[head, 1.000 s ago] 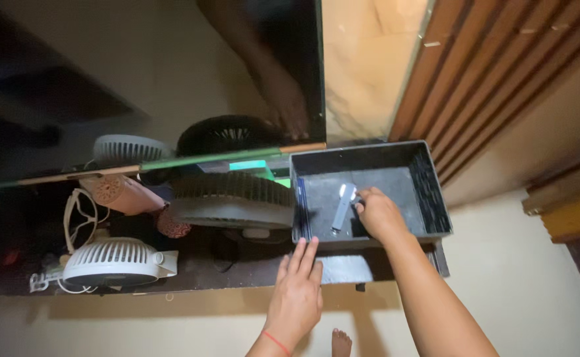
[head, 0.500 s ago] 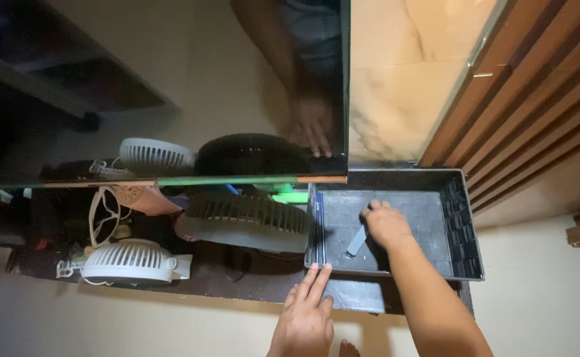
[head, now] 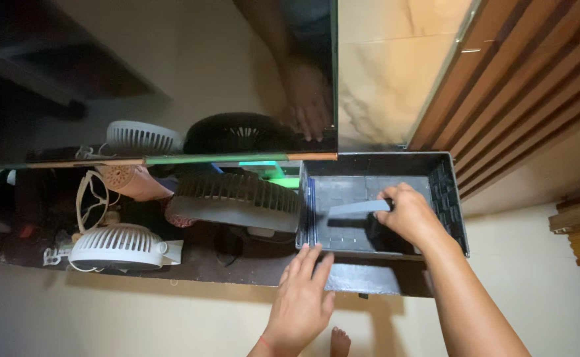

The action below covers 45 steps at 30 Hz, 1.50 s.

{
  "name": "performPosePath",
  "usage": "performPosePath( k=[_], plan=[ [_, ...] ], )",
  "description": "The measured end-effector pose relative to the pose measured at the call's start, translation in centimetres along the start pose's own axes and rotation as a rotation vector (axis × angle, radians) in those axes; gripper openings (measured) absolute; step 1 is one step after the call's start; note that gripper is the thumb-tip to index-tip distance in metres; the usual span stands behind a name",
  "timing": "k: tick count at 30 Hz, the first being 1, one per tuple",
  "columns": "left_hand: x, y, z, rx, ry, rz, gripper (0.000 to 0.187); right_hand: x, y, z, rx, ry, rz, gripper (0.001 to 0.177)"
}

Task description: The person takes items one at a time from a tray on a dresser, including scissors, binder clips, a wallet, an orange tube, a small bottle, keys, a watch and a pen, and places them into a backpack on a table. They then zip the backpack closed.

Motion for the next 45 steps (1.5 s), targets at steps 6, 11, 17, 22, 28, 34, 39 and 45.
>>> performPosePath(
  k=[6, 11, 17, 22, 28, 34, 39, 45],
  plan=[
    [1.7, 1.6, -4.4, -0.058, 0.243, -0.211, 0.089, -9.6, -7.3, 5.6, -0.008, -0.187, -0.209, 0.036],
    [1.1, 3.8, -7.1, -0.225, 0.328, -0.214, 0.088, -16.7, -10.8, 8.7, 0.204, -0.064, -0.188, 0.04],
    [-3.1, 5.0, -8.0, -0.646, 0.364, 0.015, 0.061, -24.3, -11.3, 7.9, 0.415, 0.0, -0.206, 0.047],
    [-7.3, 5.7, -8.8, -1.258, 0.095, 0.553, 0.047, -31.8, -8.7, 5.6, 0.376, -0.155, -0.438, 0.066],
    [-14.7, 6.9, -8.2, -1.548, -0.154, 1.146, 0.034, -41.7, -1.8, 6.2, 1.13, 0.223, -0.14, 0.026],
    [-23.6, 10.1, -5.3, -1.371, -0.203, 1.29, 0.035, -49.4, 2.5, 10.1, 1.253, 0.56, -0.558, 0.032],
    [-30.8, 14.6, -3.7, -0.883, -0.034, 1.365, 0.034, -57.2, 4.7, 11.9, 1.488, 0.52, -0.877, 0.027],
    [-35.9, 18.0, -4.9, -0.647, -0.144, 1.526, 0.038, -69.9, 8.0, 13.4, 1.46, 0.652, -1.235, 0.029]
  ],
)
Point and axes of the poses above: each hand's wrist, its own x-axis towards the middle knuckle, its own y-axis out of the palm, z = x × y, the point moved 1 cm from there along x, towards the middle knuckle, and after that the axes turned 10 degrees about -x, right-handed, at the moved point
